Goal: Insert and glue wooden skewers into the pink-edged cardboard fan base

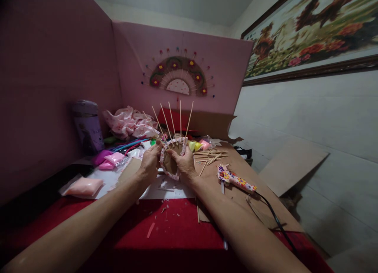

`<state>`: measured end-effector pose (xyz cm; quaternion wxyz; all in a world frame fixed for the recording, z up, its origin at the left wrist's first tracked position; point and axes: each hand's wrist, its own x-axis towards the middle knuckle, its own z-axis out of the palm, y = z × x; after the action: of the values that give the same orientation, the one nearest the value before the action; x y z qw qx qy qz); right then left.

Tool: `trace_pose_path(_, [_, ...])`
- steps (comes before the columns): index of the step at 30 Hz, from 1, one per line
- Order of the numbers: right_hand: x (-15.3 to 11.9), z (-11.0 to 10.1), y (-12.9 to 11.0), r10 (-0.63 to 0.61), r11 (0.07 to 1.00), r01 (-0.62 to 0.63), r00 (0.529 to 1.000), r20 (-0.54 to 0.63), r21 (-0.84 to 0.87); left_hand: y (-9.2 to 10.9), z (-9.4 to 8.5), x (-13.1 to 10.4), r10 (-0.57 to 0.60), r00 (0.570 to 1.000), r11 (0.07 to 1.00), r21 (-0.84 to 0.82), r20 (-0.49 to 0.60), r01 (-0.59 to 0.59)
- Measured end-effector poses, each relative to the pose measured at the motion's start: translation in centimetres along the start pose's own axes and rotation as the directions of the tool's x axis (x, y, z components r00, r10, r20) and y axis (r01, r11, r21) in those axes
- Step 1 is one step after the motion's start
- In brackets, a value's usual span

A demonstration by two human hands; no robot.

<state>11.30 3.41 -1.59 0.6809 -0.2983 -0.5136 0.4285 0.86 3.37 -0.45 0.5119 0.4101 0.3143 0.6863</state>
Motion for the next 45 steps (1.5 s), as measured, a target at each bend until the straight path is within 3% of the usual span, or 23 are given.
trace_pose_path(10, [-0.3,0.4,-0.4,0.088,0.995,-0.088,0.996,0.007,0.050,1.4,-0.2,-0.4,0.001,1.000,1.000,0.015,0.013,-0.001])
trace_pose_path(20, [-0.5,0.6,-0.7,0.057,0.997,-0.055,0.997,-0.053,0.051,1.4,0.0,-0.7,-0.013,1.000,0.999,0.035,-0.004,0.013])
trace_pose_path(45, [-0.8,0.7,-1.1,0.019,0.999,-0.016,0.998,-0.063,0.044,1.4,0.0,-0.4,0.007,0.999,0.999,-0.039,0.047,-0.005])
